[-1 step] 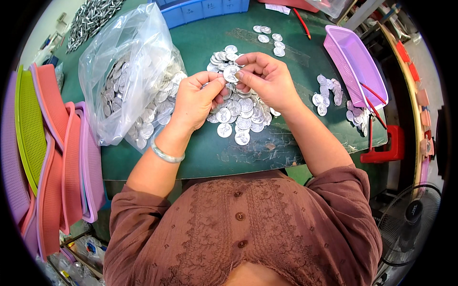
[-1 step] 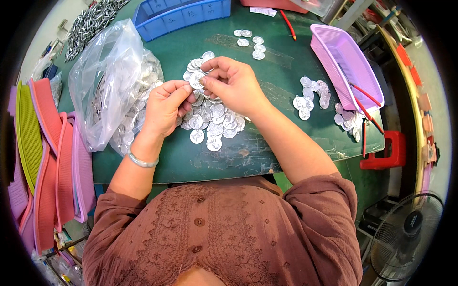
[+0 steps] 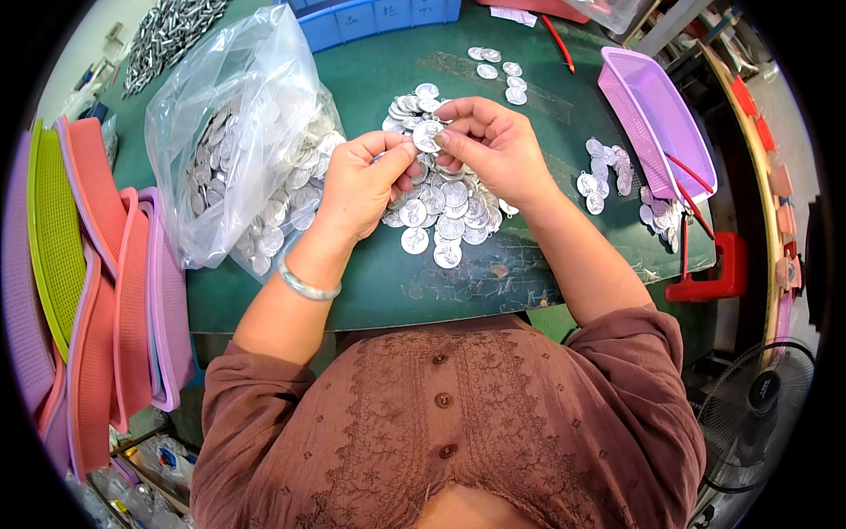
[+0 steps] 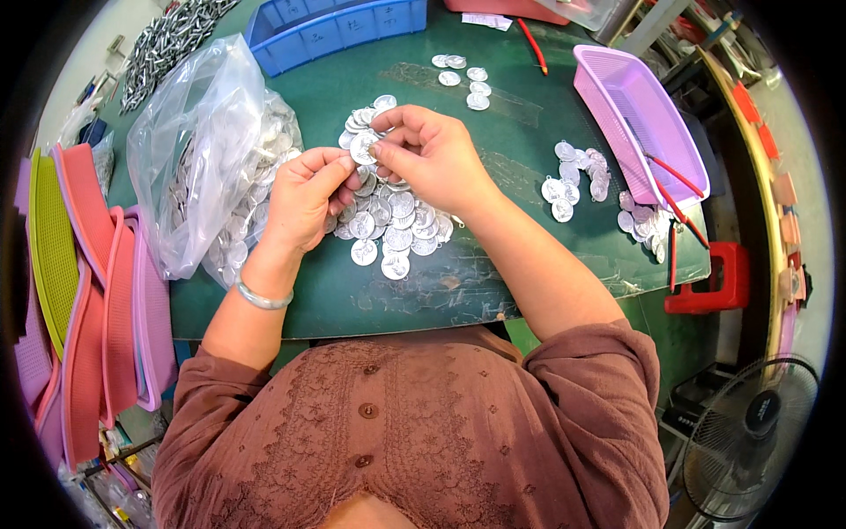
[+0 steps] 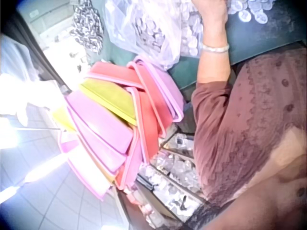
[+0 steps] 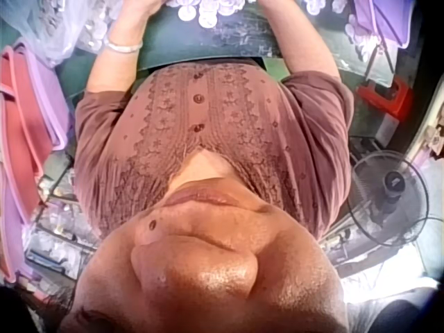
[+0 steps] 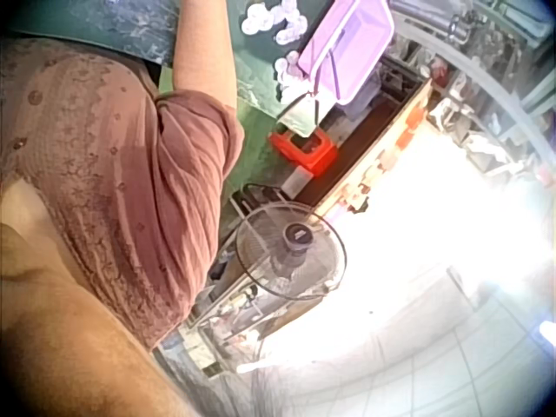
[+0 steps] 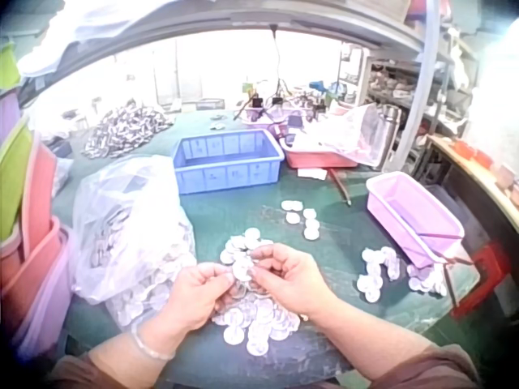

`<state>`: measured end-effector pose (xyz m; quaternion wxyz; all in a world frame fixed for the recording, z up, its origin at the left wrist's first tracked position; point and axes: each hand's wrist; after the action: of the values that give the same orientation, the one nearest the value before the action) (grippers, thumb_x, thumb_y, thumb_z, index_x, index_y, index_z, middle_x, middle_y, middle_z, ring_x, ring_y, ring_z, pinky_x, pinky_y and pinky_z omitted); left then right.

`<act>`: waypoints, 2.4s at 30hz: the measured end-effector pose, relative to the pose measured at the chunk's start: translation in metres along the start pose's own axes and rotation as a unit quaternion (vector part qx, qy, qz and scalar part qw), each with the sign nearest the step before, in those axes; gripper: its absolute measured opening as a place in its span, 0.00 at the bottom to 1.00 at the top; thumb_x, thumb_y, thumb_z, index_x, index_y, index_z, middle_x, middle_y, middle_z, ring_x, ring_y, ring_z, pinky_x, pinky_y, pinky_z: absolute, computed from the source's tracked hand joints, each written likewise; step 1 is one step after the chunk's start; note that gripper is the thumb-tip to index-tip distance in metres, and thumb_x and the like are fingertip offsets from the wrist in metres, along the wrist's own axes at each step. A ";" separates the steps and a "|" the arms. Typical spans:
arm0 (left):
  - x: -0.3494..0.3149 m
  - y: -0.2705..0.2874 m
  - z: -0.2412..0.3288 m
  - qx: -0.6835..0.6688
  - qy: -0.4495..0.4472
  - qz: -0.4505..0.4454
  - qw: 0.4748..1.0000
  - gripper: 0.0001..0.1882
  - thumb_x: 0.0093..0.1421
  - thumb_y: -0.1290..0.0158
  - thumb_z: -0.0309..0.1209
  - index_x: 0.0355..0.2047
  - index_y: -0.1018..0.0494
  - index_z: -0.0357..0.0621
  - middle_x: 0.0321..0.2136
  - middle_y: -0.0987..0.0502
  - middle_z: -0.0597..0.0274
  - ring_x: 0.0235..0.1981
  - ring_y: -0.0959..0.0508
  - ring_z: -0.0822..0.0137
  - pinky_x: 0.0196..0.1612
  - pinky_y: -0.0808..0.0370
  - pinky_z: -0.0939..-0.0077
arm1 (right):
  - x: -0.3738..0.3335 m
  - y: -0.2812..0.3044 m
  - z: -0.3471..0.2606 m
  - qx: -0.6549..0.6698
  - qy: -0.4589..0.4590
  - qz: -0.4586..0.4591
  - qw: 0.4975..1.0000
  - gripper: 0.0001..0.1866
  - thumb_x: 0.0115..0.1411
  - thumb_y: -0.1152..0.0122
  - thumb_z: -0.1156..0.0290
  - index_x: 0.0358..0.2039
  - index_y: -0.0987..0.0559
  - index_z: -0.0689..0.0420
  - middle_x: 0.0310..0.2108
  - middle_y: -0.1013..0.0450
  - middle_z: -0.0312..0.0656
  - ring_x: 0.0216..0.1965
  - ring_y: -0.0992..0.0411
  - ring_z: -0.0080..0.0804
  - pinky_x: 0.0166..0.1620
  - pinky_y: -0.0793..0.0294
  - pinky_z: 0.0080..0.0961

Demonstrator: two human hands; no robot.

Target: The person sorts small, round, silver-colored metal discs from a plastic bag onto a green table. They handle the discs by hand, picking them up, separating them, and stacking them into piles.

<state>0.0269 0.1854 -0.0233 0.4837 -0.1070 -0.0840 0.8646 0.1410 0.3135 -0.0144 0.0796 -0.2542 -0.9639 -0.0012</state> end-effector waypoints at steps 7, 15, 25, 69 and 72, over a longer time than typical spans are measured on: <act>0.002 0.003 -0.002 -0.005 0.001 0.001 1.000 0.05 0.53 0.50 0.29 0.27 0.28 0.40 0.18 0.28 0.67 0.17 0.33 0.81 0.17 0.38 0.91 | -0.001 -0.001 -0.001 -0.014 -0.015 -0.019 1.000 0.13 0.53 0.47 0.78 0.41 0.30 0.65 0.23 0.29 0.36 0.24 0.30 0.18 0.28 0.30 0.14; 0.001 0.002 0.001 0.028 -0.011 0.014 0.999 0.06 0.53 0.50 0.29 0.26 0.28 0.39 0.17 0.29 0.67 0.16 0.33 0.81 0.18 0.38 0.90 | -0.001 -0.002 -0.001 -0.018 -0.033 -0.017 0.999 0.13 0.53 0.47 0.78 0.40 0.31 0.65 0.23 0.29 0.36 0.24 0.30 0.18 0.27 0.30 0.14; 0.001 0.004 0.001 0.004 -0.003 -0.002 1.000 0.07 0.55 0.52 0.30 0.26 0.28 0.39 0.18 0.29 0.67 0.15 0.34 0.80 0.16 0.39 0.90 | 0.001 0.000 -0.001 0.044 -0.077 -0.033 0.996 0.13 0.53 0.47 0.76 0.40 0.31 0.65 0.24 0.29 0.39 0.24 0.30 0.22 0.27 0.30 0.17; -0.002 0.002 0.004 -0.088 -0.007 0.007 0.996 0.05 0.53 0.50 0.27 0.29 0.29 0.39 0.19 0.29 0.67 0.16 0.33 0.81 0.17 0.38 0.92 | 0.000 0.001 -0.002 0.157 -0.170 -0.096 0.968 0.05 0.54 0.47 0.73 0.28 0.30 0.62 0.21 0.29 0.43 0.20 0.30 0.25 0.23 0.30 0.17; -0.001 0.003 0.004 -0.095 -0.003 0.004 0.995 0.05 0.53 0.50 0.27 0.29 0.29 0.39 0.19 0.29 0.67 0.16 0.32 0.81 0.17 0.38 0.92 | 0.000 0.001 -0.003 0.157 -0.174 -0.099 0.967 0.06 0.55 0.48 0.73 0.28 0.30 0.62 0.21 0.28 0.43 0.19 0.30 0.25 0.23 0.30 0.17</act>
<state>0.0244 0.1828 -0.0204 0.4675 -0.1508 -0.1668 0.8549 0.1426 0.3143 -0.0115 -0.0513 -0.1378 -0.9715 0.1862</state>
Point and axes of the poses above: each hand's wrist, its own x-axis towards the middle knuckle, its own y-axis out of the back of the hand, z = x × y
